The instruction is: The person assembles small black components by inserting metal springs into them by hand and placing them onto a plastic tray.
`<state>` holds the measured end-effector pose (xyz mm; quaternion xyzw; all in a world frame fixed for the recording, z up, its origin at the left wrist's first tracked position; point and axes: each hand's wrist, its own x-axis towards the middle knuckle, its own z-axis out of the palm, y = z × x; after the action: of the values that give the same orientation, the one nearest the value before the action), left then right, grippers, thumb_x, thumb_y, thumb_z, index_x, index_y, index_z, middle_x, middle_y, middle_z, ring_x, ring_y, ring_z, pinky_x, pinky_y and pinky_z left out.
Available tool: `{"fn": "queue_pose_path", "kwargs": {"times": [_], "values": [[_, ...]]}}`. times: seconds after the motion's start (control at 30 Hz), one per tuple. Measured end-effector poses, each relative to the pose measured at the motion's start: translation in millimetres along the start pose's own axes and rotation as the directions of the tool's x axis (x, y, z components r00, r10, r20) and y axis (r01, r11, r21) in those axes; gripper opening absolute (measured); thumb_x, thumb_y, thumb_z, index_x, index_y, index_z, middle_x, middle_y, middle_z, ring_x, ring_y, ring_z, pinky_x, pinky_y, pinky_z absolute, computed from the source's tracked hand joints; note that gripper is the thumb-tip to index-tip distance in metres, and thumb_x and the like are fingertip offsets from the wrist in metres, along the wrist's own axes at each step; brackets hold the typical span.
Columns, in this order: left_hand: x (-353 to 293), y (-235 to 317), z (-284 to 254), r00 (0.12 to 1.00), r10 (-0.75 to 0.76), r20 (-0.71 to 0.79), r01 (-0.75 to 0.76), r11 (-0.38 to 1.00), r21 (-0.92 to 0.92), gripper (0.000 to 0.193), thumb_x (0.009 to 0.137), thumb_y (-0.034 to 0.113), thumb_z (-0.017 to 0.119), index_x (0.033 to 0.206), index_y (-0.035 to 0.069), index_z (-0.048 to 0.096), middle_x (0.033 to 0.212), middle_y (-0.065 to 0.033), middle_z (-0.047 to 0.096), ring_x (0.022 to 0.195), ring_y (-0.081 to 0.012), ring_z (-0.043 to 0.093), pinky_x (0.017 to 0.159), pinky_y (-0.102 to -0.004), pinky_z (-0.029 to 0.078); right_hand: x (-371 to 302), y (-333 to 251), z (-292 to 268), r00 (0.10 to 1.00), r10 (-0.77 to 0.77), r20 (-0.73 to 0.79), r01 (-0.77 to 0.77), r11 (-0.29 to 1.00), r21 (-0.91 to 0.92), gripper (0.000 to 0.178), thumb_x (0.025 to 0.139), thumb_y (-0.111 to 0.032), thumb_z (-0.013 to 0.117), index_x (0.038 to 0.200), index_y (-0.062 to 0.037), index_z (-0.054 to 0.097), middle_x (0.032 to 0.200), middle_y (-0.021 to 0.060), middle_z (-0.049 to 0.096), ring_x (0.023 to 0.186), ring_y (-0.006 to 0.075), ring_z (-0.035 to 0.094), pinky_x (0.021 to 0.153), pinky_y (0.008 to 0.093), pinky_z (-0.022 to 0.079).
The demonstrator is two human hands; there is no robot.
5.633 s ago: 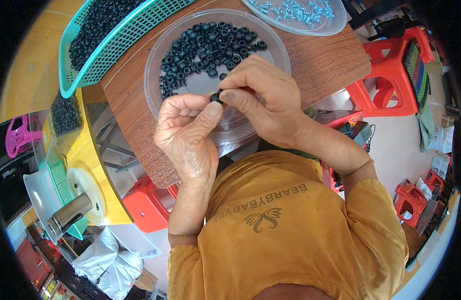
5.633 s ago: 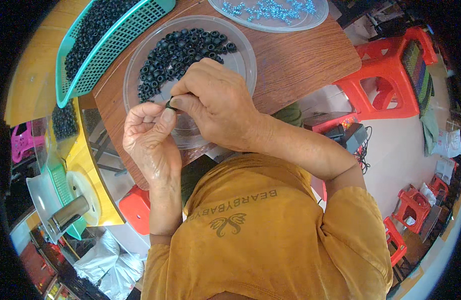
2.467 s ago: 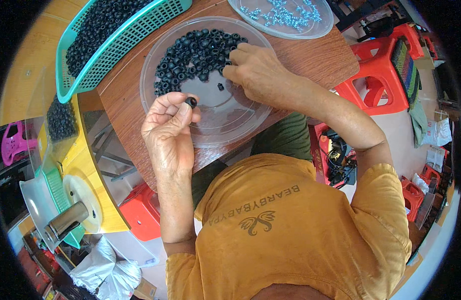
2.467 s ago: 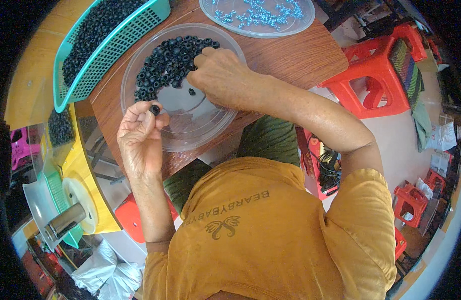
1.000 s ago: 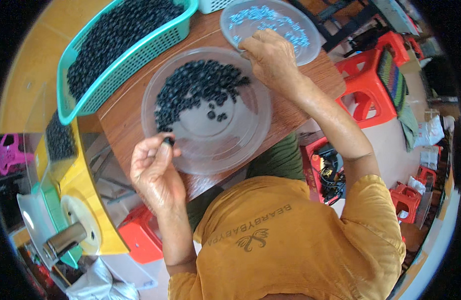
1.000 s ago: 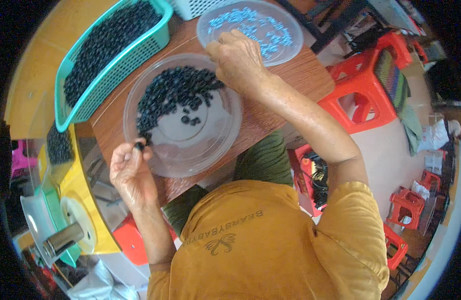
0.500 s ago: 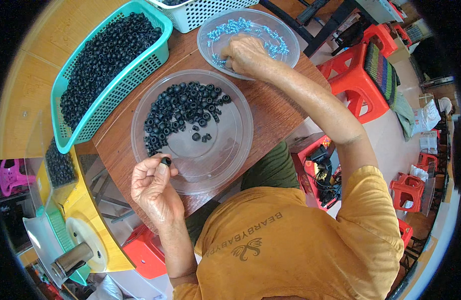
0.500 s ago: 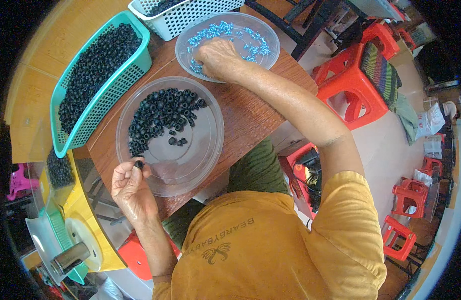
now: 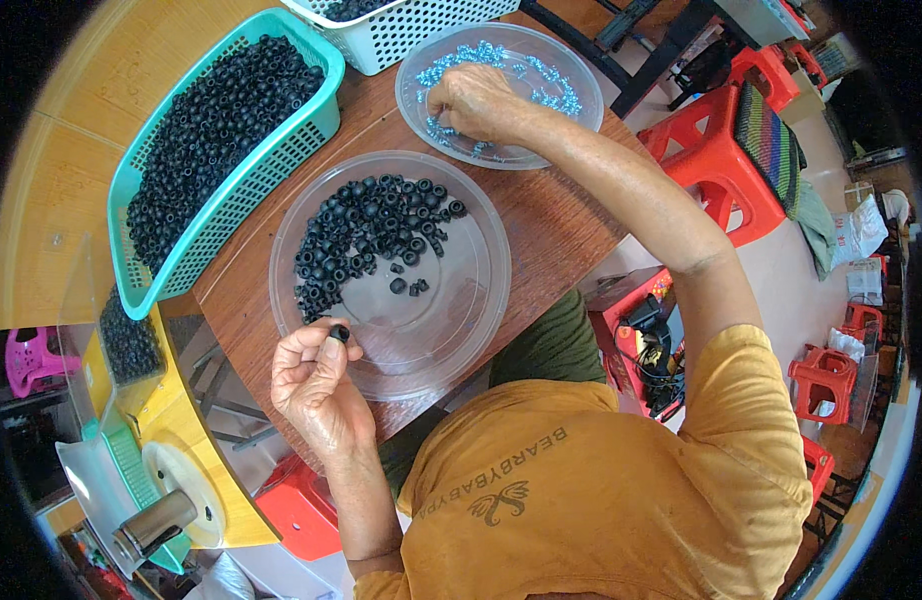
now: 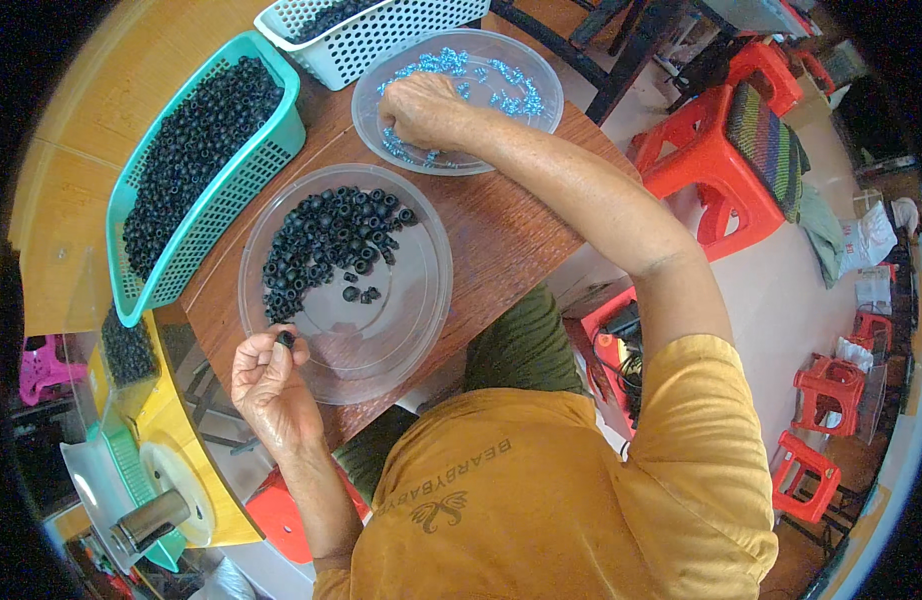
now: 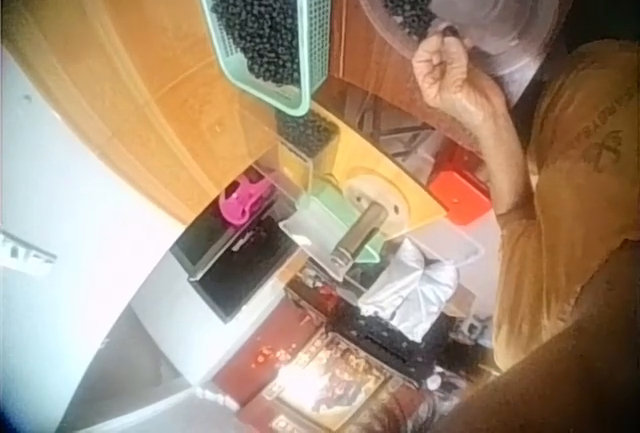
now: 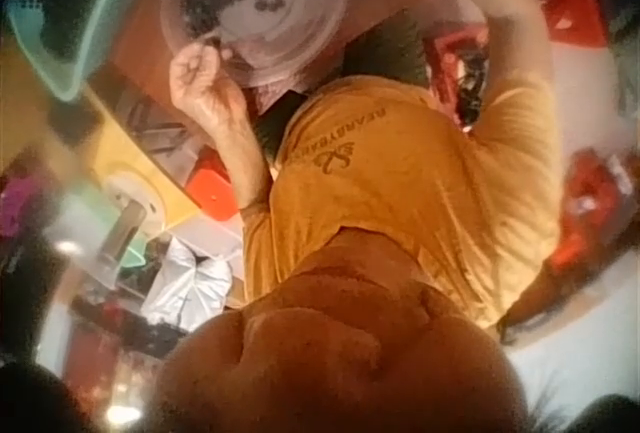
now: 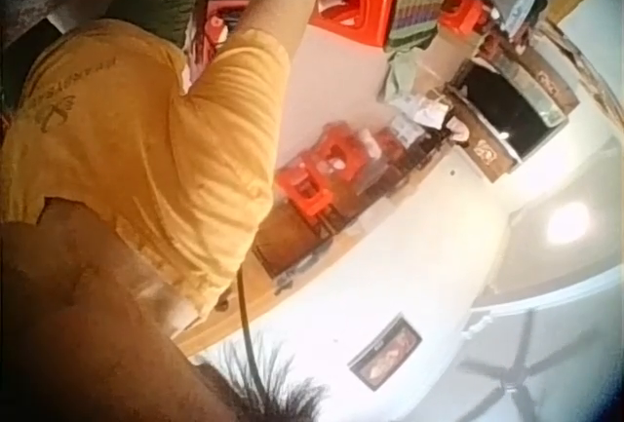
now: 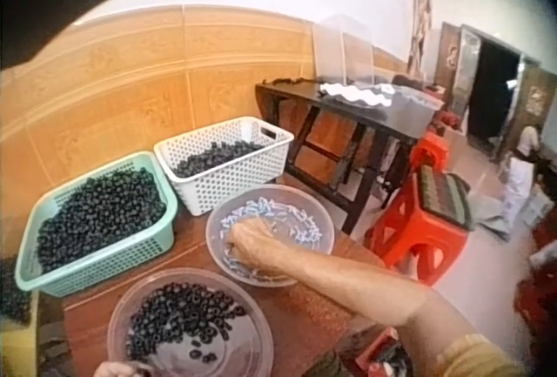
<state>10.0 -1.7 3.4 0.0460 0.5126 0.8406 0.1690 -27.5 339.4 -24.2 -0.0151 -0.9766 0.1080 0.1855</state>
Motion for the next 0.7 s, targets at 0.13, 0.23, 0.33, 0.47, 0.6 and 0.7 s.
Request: {"fn": "queue_pose_path", "kwargs": {"times": [0.13, 0.23, 0.33, 0.47, 0.6, 0.7], "values": [[-1, 1, 3, 1.0, -0.01, -0.007, 0.01, 1.0, 0.011, 0.012, 0.077, -0.002, 0.066, 0.087, -0.002, 0.058, 0.091, -0.0166, 0.064, 0.079, -0.0189, 0.057, 0.067, -0.0288, 0.045, 5, -3, -1, 0.992, 0.054, 0.117, -0.051, 0.998, -0.031, 0.01, 0.061, 0.0, 0.057, 0.064, -0.0046, 0.065, 0.063, 0.0177, 0.061, 0.065, 0.0354, 0.062, 0.057, 0.0443, 0.048], [-1, 2, 2, 1.0, -0.012, -0.003, 0.012, 1.0, 0.015, 0.012, 0.077, -0.002, 0.066, 0.087, -0.002, 0.058, 0.092, -0.0168, 0.064, 0.079, -0.019, 0.057, 0.068, -0.0288, 0.046, 3, -5, -8, 0.991, 0.061, 0.115, -0.075, 0.989, 0.126, 0.004, 0.063, -0.002, 0.058, 0.061, -0.0024, 0.061, 0.061, 0.0163, 0.06, 0.063, 0.034, 0.061, 0.057, 0.0429, 0.047], [-1, 1, 2, 1.0, -0.019, 0.0, 0.019, 1.0, 0.02, 0.012, 0.077, -0.001, 0.066, 0.087, -0.002, 0.059, 0.092, -0.0166, 0.064, 0.078, -0.0189, 0.058, 0.067, -0.0286, 0.046, 0, -7, -12, 0.981, 0.098, 0.165, -0.138, 0.959, 0.246, 0.005, 0.065, -0.005, 0.06, 0.061, -0.0019, 0.061, 0.061, 0.0153, 0.06, 0.062, 0.0317, 0.062, 0.058, 0.0419, 0.048], [0, 1, 2, 1.0, -0.021, -0.004, 0.021, 1.0, 0.022, 0.013, 0.077, -0.002, 0.066, 0.087, -0.002, 0.059, 0.091, -0.016, 0.064, 0.078, -0.0187, 0.058, 0.067, -0.0281, 0.047, 1, -7, -12, 0.969, 0.133, 0.206, -0.185, 0.948, 0.258, 0.007, 0.066, -0.007, 0.063, 0.063, -0.0017, 0.062, 0.061, 0.0148, 0.061, 0.062, 0.0294, 0.063, 0.059, 0.0411, 0.048], [0, 1, 4, 1.0, -0.018, 0.0, 0.018, 1.0, 0.019, 0.013, 0.076, -0.003, 0.066, 0.087, -0.002, 0.059, 0.091, -0.0158, 0.064, 0.078, -0.0191, 0.058, 0.067, -0.0283, 0.047, -5, -9, -18, 0.957, 0.207, 0.204, -0.263, 0.915, 0.306, 0.01, 0.069, -0.006, 0.068, 0.063, -0.0024, 0.06, 0.06, 0.0062, 0.06, 0.058, 0.0143, 0.058, 0.055, 0.0313, 0.046], [1, 1, 5, 1.0, -0.018, -0.005, 0.018, 1.0, 0.02, 0.012, 0.077, -0.004, 0.065, 0.087, -0.002, 0.059, 0.091, -0.0156, 0.064, 0.08, -0.0197, 0.059, 0.068, -0.0286, 0.048, -11, -11, -27, 0.933, 0.283, 0.221, -0.352, 0.844, 0.405, 0.008, 0.072, -0.007, 0.069, 0.071, -0.0022, 0.063, 0.067, 0.0049, 0.063, 0.062, 0.0131, 0.059, 0.055, 0.0292, 0.046]]}}
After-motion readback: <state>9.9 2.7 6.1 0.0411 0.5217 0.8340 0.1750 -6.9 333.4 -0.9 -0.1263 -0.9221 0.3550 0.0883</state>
